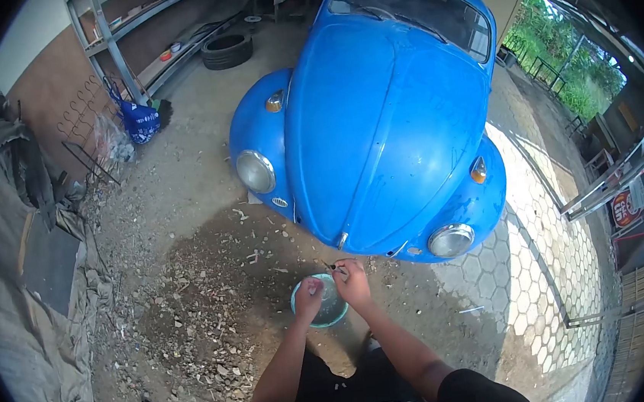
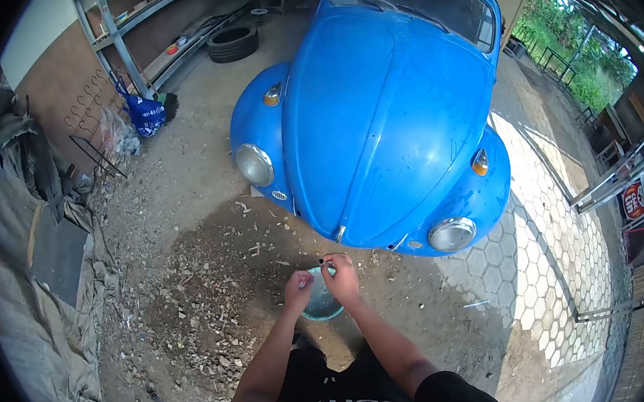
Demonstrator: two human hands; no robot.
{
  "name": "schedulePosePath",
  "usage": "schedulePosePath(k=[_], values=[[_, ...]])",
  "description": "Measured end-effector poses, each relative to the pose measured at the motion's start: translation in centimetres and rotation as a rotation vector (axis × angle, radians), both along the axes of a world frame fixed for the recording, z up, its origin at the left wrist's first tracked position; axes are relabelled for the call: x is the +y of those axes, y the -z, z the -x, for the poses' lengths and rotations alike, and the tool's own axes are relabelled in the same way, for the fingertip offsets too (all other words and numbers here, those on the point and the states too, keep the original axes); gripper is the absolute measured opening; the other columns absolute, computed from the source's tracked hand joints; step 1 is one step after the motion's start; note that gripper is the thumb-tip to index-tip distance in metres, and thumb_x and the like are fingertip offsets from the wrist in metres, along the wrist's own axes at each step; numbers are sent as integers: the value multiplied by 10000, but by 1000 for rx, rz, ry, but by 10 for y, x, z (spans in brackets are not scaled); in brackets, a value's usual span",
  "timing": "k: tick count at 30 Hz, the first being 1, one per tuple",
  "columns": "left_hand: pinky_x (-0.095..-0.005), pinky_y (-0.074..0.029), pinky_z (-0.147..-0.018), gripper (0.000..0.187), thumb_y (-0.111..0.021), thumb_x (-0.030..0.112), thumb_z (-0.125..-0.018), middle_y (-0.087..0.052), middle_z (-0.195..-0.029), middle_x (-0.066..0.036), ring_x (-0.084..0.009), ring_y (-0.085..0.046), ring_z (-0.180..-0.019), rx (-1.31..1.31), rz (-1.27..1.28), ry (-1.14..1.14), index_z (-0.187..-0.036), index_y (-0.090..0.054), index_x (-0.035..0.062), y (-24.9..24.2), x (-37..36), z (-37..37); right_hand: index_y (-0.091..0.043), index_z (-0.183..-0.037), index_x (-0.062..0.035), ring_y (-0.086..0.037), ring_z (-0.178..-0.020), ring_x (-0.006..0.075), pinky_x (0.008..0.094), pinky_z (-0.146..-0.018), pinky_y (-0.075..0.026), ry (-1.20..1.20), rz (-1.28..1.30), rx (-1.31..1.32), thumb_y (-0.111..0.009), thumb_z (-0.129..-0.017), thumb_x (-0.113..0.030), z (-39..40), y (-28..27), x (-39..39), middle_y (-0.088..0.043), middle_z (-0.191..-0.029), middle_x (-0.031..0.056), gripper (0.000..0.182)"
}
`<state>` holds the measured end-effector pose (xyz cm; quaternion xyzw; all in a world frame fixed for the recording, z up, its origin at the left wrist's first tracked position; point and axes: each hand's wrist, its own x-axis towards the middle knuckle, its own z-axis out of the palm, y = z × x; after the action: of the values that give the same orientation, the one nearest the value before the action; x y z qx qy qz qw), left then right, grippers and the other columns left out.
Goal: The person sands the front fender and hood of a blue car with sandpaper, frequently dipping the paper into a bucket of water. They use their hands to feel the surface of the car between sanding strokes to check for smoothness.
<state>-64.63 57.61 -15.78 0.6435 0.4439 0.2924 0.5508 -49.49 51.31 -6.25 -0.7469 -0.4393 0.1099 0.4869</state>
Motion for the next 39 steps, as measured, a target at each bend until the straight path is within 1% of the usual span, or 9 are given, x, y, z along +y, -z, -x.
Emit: schedulePosePath(k=[6,10,17,23,29,32,33,36,39], values=[[-338,-557,-906,181,-756,171,-988,-754,-1025,-77,-171,-715,-961,-107,46,46,-1102,-693,46,-31,17,6,-725,-1073,-23,-672,-1086,382,465,-944,-538,108,-5,-2,-752,-879,-75,4,-83,-1,-757,-1045,169,203],[-323,-548,-917,180,-735,167,-1008,-742,-1040,-64,-155,-703,-970,-106,57,127,-1122,-685,37,-55,39,2,-734,-1091,-49,-670,-1077,388,462,-947,-542,81,111,-27,-748,-888,-85,-4,-93,4,-757,-1053,170,207],[-309,-550,-914,195,-720,136,-1016,-723,-1068,-71,-157,-690,-1000,-183,135,260,-1165,-656,27,-109,69,-8,-708,-1100,-57,-662,-1055,394,489,-944,-545,234,43,-90,-767,-897,-115,-7,-112,10,-756,-1044,157,219],[-303,-548,-900,181,-715,118,-1018,-714,-1084,-62,-144,-683,-993,-121,144,336,-1162,-654,27,-126,75,-24,-712,-1088,-47,-667,-1027,392,476,-916,-543,270,130,-27,-769,-915,-119,-4,-103,7,-758,-1048,155,196],[-292,-532,-845,189,-712,156,-1028,-712,-1078,-46,-135,-682,-962,-116,149,366,-1168,-652,44,-120,70,-40,-698,-1092,-49,-677,-961,402,484,-856,-553,324,-10,-89,-776,-904,-127,3,-102,3,-746,-988,165,219],[-279,-509,-730,219,-707,229,-1043,-707,-1076,-15,-119,-688,-947,-108,120,378,-1198,-642,89,-106,70,-58,-687,-1094,-31,-705,-831,349,449,-775,-550,111,218,211,-795,-882,-125,-20,-77,3,-731,-890,157,256],[-281,-509,-731,222,-707,234,-1043,-707,-1077,-13,-118,-687,-949,-92,118,378,-1201,-642,92,-108,68,-63,-682,-1096,-17,-710,-745,259,422,-712,-534,112,166,262,-821,-873,-146,-27,-68,3,-714,-807,120,293],[-285,-534,-842,215,-707,173,-1038,-712,-1089,-47,-130,-686,-979,-82,188,369,-1195,-643,41,-124,68,-89,-690,-1119,-12,-718,-845,186,373,-736,-550,279,17,523,-814,-897,-140,-60,-13,13,-743,-889,73,285],[-286,-546,-900,221,-710,155,-1039,-716,-1106,-58,-137,-689,-1002,-90,243,359,-1199,-645,17,-123,63,-116,-691,-1173,-30,-726,-941,185,329,-826,-580,284,-183,828,-791,-946,-130,-98,7,20,-762,-1070,62,268]])
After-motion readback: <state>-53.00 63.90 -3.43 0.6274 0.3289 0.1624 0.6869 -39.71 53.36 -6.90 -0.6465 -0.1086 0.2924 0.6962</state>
